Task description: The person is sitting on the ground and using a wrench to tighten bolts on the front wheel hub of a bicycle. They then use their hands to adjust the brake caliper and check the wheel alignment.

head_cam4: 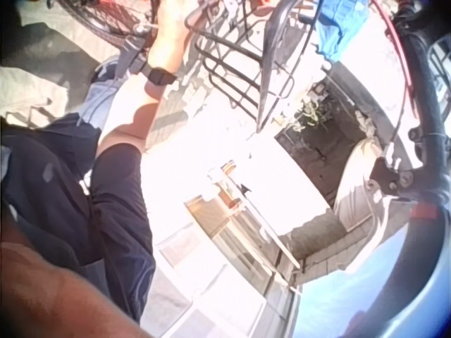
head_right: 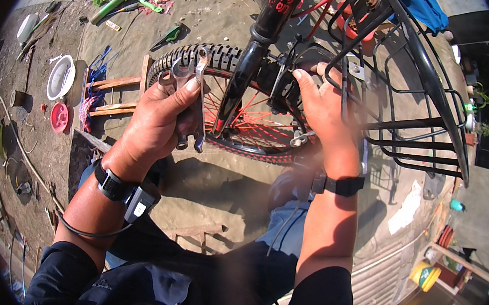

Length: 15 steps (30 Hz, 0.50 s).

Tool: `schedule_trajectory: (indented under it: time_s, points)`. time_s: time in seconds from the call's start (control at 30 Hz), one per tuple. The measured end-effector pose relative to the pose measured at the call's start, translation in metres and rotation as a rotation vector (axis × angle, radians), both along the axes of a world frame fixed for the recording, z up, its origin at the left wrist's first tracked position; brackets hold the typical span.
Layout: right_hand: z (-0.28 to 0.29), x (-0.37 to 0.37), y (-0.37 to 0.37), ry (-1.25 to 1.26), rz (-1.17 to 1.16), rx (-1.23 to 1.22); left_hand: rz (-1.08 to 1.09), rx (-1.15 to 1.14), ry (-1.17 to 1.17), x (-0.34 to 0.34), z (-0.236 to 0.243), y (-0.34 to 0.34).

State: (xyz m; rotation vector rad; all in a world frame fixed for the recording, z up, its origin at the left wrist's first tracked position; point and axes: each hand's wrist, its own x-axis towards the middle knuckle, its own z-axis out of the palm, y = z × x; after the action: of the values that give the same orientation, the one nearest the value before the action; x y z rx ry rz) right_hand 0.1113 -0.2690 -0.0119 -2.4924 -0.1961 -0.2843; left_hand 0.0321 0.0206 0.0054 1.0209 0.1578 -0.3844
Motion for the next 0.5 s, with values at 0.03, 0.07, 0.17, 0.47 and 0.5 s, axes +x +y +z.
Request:
schedule_trajectory:
  time_s: [0.03,0.07,0.17,0.47,0.5]
  points:
    - [-0.002,0.000,-0.001,-0.011,0.006,0.015,-0.001,-0.001,0.001,0.000,0.000,0.000]
    - [-0.002,0.000,-0.002,-0.005,0.010,0.034,-0.002,-0.002,0.002,0.001,0.000,-0.001]
    - [-0.008,0.002,-0.009,-0.043,-0.021,-0.024,0.003,-0.013,-0.017,0.000,-0.001,-0.002]
    - [0.009,-0.003,0.004,0.156,-0.095,-0.010,0.013,-0.018,-0.019,-0.001,-0.001,0.000]
    - [0.009,-0.003,0.004,0.157,-0.083,0.014,0.014,-0.024,-0.017,-0.001,0.000,0.000]
